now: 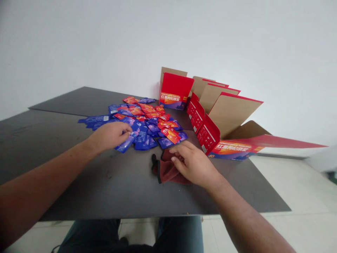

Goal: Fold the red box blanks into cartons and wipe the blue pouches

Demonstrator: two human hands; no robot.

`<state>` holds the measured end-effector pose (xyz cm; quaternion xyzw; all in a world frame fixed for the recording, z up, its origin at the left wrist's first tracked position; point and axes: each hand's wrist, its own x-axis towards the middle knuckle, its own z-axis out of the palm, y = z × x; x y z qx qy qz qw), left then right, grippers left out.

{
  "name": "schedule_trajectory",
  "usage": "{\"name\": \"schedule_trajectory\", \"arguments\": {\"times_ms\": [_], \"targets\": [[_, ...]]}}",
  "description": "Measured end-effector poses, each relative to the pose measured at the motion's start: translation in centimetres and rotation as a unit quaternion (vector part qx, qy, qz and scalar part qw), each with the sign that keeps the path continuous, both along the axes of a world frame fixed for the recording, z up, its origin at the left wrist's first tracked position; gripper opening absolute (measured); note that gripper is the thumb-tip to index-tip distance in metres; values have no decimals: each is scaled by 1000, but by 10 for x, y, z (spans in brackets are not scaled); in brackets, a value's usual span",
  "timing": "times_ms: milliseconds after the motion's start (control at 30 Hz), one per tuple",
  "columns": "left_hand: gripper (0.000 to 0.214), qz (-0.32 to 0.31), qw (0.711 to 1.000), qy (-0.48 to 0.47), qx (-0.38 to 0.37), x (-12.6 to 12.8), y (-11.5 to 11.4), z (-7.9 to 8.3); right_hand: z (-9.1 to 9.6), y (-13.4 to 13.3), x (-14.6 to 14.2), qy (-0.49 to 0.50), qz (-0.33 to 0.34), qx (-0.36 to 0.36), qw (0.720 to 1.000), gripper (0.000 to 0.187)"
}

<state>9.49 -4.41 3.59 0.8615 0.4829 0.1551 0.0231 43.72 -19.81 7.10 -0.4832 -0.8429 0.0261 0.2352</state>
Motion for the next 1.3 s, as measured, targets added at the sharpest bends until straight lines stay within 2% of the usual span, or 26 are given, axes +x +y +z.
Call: {"name": "schedule_trajectory", "arguments": {"times_ms": [100,233,333,467,700,767,867,933,1033,1133,1233,1300], "targets": [[35,83,996,-18,14,-13,10,-4,3,40,-17,-47,28,-43,998,17],[42,102,994,-26,7,-20,4,-14,-12,81,-27,-63,39,-69,995,19],[58,120,993,-11,-2,-17,-3,-20,-31,93,-24,-34,30,-38,998,16],[67,131,991,-9,-30,-9,-6,-25,-46,89,-10,-22,33,11,999,14],[73,115,989,-77,-51,-5,-4,-26,-38,80,4,-36,42,40,998,11],[64,113,989,-81,-56,-5,-4,-23,-36,79,4,-38,41,47,997,13],[38,113,988,-62,-81,-5,-5,-20,-37,79,6,-29,50,55,997,13],[29,104,989,-66,-85,-5,-5,-19,-40,80,8,-21,55,53,997,13],[30,91,987,-107,-75,-5,-5,-20,-45,82,10,-10,50,41,998,14],[26,95,975,-171,-102,-5,-5,-23,-43,83,11,-2,38,29,999,16],[26,79,949,-270,-140,-5,-4,-27,-33,77,12,-3,53,-17,998,16],[32,63,921,-342,-175,-4,-4,-31,-22,69,13,-11,82,-87,993,14]]}}
